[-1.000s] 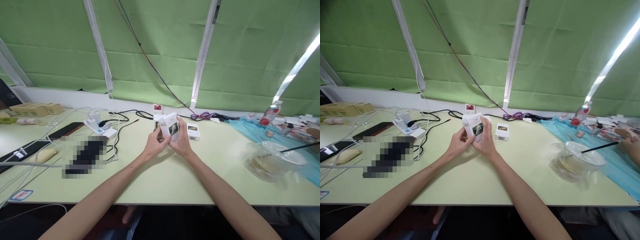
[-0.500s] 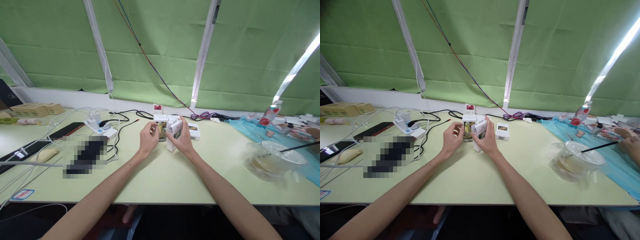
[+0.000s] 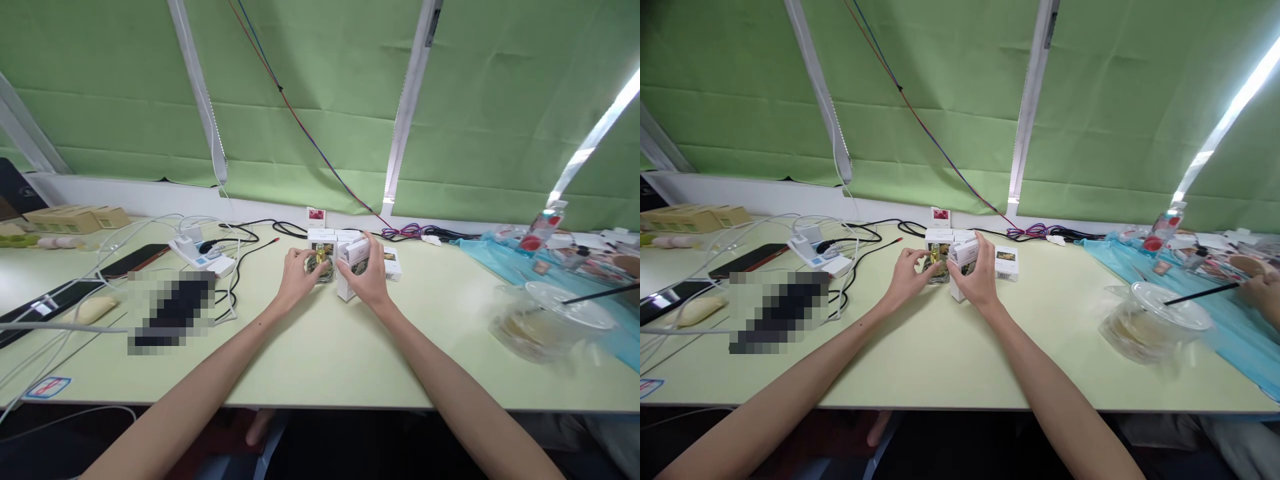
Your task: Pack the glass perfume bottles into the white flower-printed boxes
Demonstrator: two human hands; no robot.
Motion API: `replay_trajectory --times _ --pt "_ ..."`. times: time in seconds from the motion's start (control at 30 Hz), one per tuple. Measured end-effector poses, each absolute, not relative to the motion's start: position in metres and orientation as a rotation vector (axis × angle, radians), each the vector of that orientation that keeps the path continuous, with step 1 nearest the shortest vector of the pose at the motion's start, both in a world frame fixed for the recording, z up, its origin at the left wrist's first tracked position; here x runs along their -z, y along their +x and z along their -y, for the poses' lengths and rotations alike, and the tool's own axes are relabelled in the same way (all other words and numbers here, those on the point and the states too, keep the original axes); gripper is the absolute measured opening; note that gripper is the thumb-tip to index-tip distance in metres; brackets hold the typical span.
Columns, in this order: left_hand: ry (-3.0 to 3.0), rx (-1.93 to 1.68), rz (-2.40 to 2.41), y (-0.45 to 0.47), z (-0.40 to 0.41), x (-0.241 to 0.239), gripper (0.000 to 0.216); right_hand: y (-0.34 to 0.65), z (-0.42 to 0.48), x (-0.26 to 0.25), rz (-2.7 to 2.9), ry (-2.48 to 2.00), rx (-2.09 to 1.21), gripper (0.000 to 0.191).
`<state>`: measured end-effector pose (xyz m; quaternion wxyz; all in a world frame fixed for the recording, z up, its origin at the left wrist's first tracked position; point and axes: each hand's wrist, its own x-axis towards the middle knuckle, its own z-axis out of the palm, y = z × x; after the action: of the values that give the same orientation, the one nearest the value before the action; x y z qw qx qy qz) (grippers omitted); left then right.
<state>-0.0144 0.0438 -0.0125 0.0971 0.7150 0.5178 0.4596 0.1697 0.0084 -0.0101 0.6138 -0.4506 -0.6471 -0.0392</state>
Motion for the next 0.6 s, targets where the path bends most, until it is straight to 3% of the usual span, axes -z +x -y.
replay_trajectory --times 0.6 --pt "2.166 -1.139 -1.601 -0.0144 -0.0422 0.0137 0.027 0.1704 -0.0101 0.0104 1.451 -1.061 0.076 0.072"
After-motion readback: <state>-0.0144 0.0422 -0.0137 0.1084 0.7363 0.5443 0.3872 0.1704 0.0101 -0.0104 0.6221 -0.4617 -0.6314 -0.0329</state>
